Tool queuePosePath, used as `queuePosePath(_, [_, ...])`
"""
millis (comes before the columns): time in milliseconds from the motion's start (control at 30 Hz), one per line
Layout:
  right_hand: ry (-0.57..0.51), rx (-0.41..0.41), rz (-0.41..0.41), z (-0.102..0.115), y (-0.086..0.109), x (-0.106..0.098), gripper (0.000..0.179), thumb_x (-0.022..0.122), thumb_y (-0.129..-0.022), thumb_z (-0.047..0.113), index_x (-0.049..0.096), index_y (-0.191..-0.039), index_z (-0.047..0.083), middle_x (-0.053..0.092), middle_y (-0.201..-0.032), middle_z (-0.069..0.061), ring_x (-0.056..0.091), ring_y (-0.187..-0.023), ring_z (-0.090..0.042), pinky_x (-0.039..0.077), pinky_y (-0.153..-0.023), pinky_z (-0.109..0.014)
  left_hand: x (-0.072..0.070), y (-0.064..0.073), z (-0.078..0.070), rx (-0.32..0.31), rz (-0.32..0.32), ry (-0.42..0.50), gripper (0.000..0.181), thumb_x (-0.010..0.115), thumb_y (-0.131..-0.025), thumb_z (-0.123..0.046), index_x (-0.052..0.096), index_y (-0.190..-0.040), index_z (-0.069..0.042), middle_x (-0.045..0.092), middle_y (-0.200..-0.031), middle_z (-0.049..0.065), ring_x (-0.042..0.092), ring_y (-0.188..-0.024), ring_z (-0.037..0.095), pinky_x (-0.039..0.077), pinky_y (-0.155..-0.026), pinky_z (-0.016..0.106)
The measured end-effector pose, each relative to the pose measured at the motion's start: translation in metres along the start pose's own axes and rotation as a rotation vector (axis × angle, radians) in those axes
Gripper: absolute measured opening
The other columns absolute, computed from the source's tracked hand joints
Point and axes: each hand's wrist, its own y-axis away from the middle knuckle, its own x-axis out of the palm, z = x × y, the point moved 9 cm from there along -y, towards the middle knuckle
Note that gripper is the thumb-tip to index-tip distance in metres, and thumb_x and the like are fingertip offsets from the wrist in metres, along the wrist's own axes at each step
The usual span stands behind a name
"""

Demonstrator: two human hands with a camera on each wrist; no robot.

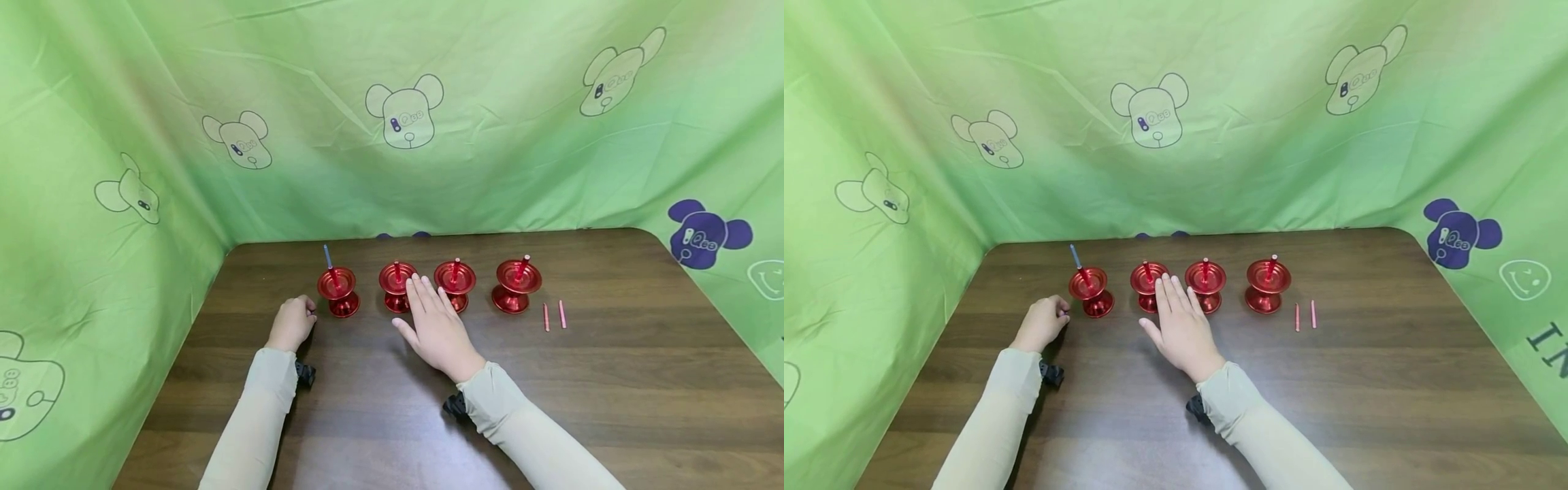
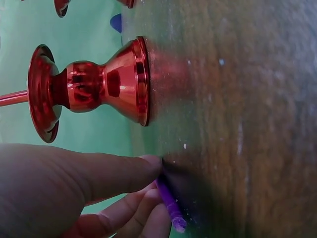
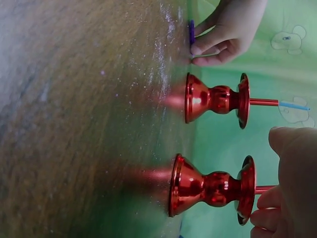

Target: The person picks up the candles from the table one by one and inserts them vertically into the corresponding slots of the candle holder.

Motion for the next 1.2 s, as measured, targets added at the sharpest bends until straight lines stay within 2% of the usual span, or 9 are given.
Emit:
queuePosePath(333, [0.015, -0.016, 0.009, 0.000, 0.000, 0.002, 0.073, 0.049, -0.105, 0.046, 0.030, -0.157, -0.002, 0.026, -0.165, -0.017, 0.021, -0.153, -0.032, 0.016, -0.124, -0.049, -0.001, -0.001, 0.001, 0.004, -0.009, 0.006, 0.005, 0.065, -0.090, 0.004, 0.067, -0.094, 0.004, 0.064, -0.085, 0.014, 0.063, -0.084, 0.032, 0.054, -0.080, 0.046])
queuePosePath(700, [0.025, -0.019, 0.011, 0.002, 0.000, 0.005, 0.075, 0.051, -0.105, 0.046, 0.029, -0.157, -0.003, 0.025, -0.165, -0.019, 0.020, -0.153, -0.033, 0.020, -0.123, -0.049, -0.004, 0.002, 0.002, 0.037, -0.041, 0.015, 0.013, 0.056, -0.088, 0.005, 0.068, -0.092, 0.004, 0.064, -0.084, 0.015, 0.063, -0.083, 0.033, 0.054, -0.079, 0.046])
queuePosePath(1033, [0.027, -0.034, -0.004, 0.003, -0.001, 0.005, 0.076, 0.052, -0.104, 0.045, 0.029, -0.156, -0.005, 0.026, -0.164, -0.022, 0.021, -0.153, -0.035, 0.022, -0.122, -0.050, -0.013, 0.004, -0.003, 0.072, -0.082, 0.128, 0.015, 0.056, -0.086, 0.005, 0.069, -0.091, 0.004, 0.067, -0.082, 0.013, 0.064, -0.081, 0.031, 0.054, -0.079, 0.046])
queuePosePath(1200, [0.031, -0.042, -0.014, 0.003, -0.001, 0.005, 0.076, 0.054, -0.104, 0.044, 0.030, -0.156, -0.006, 0.027, -0.163, -0.023, 0.022, -0.152, -0.036, 0.022, -0.122, -0.050, -0.014, 0.006, -0.004, 0.075, -0.058, 0.205, 0.015, 0.056, -0.089, 0.003, 0.069, -0.097, 0.003, 0.068, -0.085, 0.012, 0.064, -0.083, 0.029, 0.053, -0.081, 0.045])
